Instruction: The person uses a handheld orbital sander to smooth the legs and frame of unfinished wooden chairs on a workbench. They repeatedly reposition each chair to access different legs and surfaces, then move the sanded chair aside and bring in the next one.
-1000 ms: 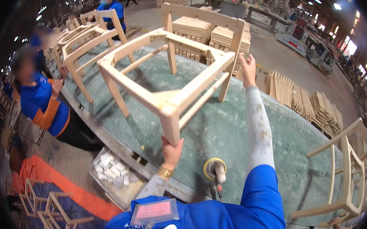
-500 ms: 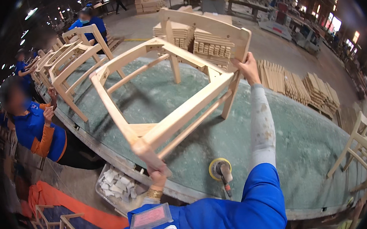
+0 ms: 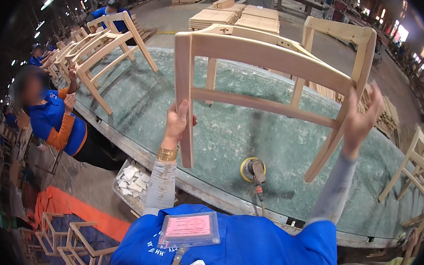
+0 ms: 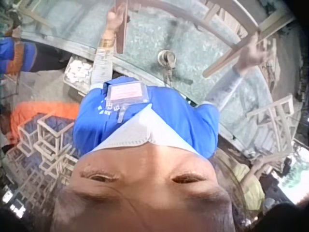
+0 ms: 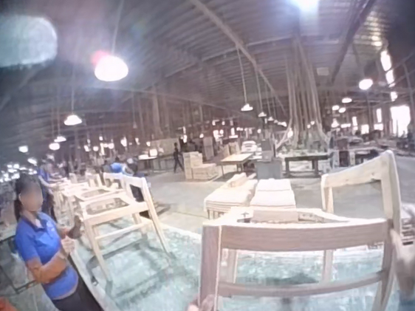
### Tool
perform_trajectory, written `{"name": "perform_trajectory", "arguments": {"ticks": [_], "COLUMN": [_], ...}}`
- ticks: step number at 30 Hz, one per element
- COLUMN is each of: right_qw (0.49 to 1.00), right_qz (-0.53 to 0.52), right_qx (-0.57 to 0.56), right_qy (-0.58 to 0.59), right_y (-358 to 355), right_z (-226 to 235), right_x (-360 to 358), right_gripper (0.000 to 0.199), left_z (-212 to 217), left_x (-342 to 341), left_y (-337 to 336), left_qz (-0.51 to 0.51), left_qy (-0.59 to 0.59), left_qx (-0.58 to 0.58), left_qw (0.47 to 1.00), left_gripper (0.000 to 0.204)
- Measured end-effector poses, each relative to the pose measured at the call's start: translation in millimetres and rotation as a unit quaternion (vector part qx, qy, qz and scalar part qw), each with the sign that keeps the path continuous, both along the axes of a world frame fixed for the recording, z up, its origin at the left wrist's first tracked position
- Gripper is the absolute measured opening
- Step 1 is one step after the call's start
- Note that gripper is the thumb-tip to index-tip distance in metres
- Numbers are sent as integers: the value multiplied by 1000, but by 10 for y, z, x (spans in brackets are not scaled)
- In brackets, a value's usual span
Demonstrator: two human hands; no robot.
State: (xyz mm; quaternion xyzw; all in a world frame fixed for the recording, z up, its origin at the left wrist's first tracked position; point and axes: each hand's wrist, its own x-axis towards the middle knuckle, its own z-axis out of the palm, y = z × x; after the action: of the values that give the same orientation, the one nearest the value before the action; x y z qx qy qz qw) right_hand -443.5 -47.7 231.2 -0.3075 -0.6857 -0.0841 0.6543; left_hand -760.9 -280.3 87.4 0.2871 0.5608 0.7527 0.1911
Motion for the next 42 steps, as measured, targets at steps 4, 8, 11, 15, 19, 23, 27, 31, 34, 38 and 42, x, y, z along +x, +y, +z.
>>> {"name": "perform_trajectory", "arguments": {"ticks": [4,8,11,15,19,23,27,31,34,38,42], "right_qw": [957,916,790,761,737,735,867,964,975,972,987], "right_qz": [251,98,66,7,44,86,235,190,140,76,29], "right_qx": [-99,-266,-465,-472,-518,-542,-373,-97,-75,-83,-42], "right_qy": [-103,-283,-394,-444,-433,-399,-233,-159,-153,-208,-152], "right_y": [-819,-1158,-1272,-1308,-1149,-1162,-1391,-1397,-1136,-888,-766], "right_z": [-1134,-2681,-3161,-3358,-3323,-3058,-1530,-74,441,651,844], "right_x": [180,-164,-405,-505,-438,-427,-709,-1298,-1803,-2277,-2439], "right_gripper": [14,55,78,82,81,78,69,64,66,67,59], "left_z": [248,327,395,484,548,490,491,453,467,492,447], "left_x": [-115,-176,-208,-260,-315,-435,-414,-408,-361,-267,-253], "left_y": [156,279,339,469,548,619,573,552,545,523,520], "left_qz": [-29,-34,-11,8,-11,-38,-50,-40,-49,-61,-54], "left_qy": [15,-3,1,4,14,-31,-20,-21,-25,2,32], "left_qx": [-16,-19,-27,-44,-44,8,1,0,6,-6,-16], "left_qw": [999,999,1000,999,999,999,999,999,998,998,998], "left_gripper": [53,57,61,65,65,66,66,65,65,65,64]}}
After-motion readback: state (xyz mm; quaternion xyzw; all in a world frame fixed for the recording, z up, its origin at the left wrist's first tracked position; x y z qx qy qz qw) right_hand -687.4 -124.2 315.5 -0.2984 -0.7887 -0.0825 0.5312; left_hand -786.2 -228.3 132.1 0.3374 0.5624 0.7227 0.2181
